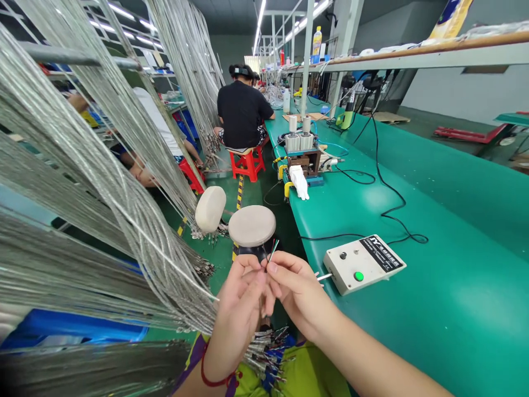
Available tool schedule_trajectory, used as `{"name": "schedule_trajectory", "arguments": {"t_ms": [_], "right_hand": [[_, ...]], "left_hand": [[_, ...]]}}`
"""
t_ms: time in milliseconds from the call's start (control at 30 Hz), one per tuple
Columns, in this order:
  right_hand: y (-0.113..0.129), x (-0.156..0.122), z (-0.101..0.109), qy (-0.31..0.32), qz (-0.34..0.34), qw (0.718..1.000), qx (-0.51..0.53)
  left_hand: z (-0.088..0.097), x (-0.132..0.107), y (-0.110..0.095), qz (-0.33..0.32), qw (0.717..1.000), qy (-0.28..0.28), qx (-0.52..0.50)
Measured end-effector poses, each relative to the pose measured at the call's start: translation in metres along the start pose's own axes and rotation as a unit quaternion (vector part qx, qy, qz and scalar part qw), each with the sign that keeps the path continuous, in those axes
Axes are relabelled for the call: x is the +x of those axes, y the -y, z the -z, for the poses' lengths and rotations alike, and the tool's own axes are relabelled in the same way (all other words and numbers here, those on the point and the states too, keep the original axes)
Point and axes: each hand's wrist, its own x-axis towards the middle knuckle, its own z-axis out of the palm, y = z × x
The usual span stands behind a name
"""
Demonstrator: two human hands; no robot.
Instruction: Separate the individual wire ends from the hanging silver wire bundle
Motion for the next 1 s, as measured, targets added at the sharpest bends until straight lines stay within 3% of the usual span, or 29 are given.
{"name": "schedule_trajectory", "arguments": {"t_ms": [67,167,267,467,600,833,1000], "right_hand": [[0.001,0.004,0.002,-0.052,0.041,0.998,-0.002],[0.006,0.011,0.004,-0.118,0.114,0.986,-0.009],[0.011,0.018,0.001,-0.132,0.147,0.980,-0.024],[0.015,0.020,-0.008,-0.125,0.153,0.980,-0.025],[0.019,0.020,-0.008,-0.135,0.165,0.976,-0.032],[0.025,0.016,-0.007,-0.119,0.195,0.968,-0.104],[0.031,0.009,-0.010,-0.101,0.218,0.962,-0.128]], "left_hand": [[0.008,0.003,-0.006,-0.041,0.990,-0.011,0.133],[0.022,0.011,-0.016,-0.088,0.942,-0.014,0.323],[0.032,0.019,-0.024,-0.091,0.916,0.015,0.389],[0.028,0.026,-0.025,-0.117,0.916,0.041,0.381],[0.021,0.028,-0.024,-0.098,0.928,0.036,0.357],[0.005,0.034,-0.031,-0.018,0.974,0.070,0.213],[-0.011,0.041,-0.018,-0.004,0.991,0.061,0.116]]}}
